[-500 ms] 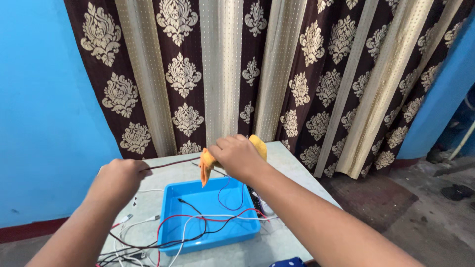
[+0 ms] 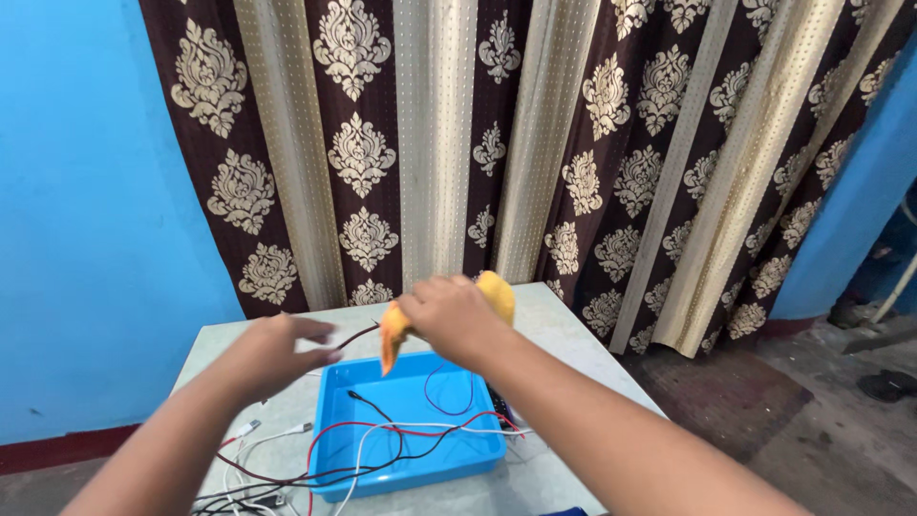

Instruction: The person wipes a black computer mouse and multiple electrical cables with a yellow cloth. The person handles the mouse and various wires one by one, rubbing them with the cloth over a blue plastic tray on a table.

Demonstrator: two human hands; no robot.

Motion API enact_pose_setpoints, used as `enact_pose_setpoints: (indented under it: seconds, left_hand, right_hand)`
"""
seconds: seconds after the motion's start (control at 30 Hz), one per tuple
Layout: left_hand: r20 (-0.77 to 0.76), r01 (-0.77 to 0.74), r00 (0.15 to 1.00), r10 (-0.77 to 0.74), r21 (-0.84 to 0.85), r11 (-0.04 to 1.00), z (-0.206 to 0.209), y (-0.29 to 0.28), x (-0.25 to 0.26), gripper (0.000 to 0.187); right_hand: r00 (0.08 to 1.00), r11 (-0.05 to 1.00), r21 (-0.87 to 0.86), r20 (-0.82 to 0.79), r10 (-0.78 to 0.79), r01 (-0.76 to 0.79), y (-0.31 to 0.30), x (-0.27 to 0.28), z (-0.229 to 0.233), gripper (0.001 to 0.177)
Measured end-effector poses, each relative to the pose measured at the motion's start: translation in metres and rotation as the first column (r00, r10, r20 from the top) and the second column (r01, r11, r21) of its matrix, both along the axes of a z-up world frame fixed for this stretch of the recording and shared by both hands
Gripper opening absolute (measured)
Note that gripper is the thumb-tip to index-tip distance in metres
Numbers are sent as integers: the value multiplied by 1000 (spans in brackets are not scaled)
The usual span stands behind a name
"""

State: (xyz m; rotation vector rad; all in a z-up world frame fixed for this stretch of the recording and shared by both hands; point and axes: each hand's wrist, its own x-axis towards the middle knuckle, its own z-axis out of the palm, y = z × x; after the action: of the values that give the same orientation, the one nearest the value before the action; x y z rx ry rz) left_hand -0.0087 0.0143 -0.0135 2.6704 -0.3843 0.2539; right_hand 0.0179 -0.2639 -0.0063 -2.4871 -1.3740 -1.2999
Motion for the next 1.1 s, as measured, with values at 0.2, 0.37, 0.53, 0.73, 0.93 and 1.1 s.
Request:
enact_pose_setpoints:
  seconds: [0.2, 0.37, 0.53, 0.73, 0.93, 1.1]
  left_hand:
    - [89, 28, 996, -20, -79, 996, 4, -37, -10, 18]
    - [156, -53, 986, 63, -68, 996, 0, -25, -7, 16]
    - [262, -208, 946, 192, 34, 978, -21, 4, 5, 16]
    - [-63, -255, 966, 249, -128, 958, -46, 13, 0, 17]
    - [106, -34, 993, 43, -84, 996, -105, -15, 24, 18]
    - [-208, -96, 977, 53, -202, 975, -140, -41, 26, 23]
  right_hand:
    - [998, 999, -36, 58, 15, -12, 14, -15, -5, 14]
    - [998, 998, -53, 58, -30, 33, 4, -8, -13, 18]
    - [965, 982, 9, -188, -183, 188, -24, 14, -21, 15]
    - [941, 948, 94, -183, -285, 305, -67, 14, -33, 27]
    - [938, 953, 76, -216, -272, 294, -50, 13, -53, 22]
    - [926, 956, 87, -287, -245, 280, -42, 16, -67, 19]
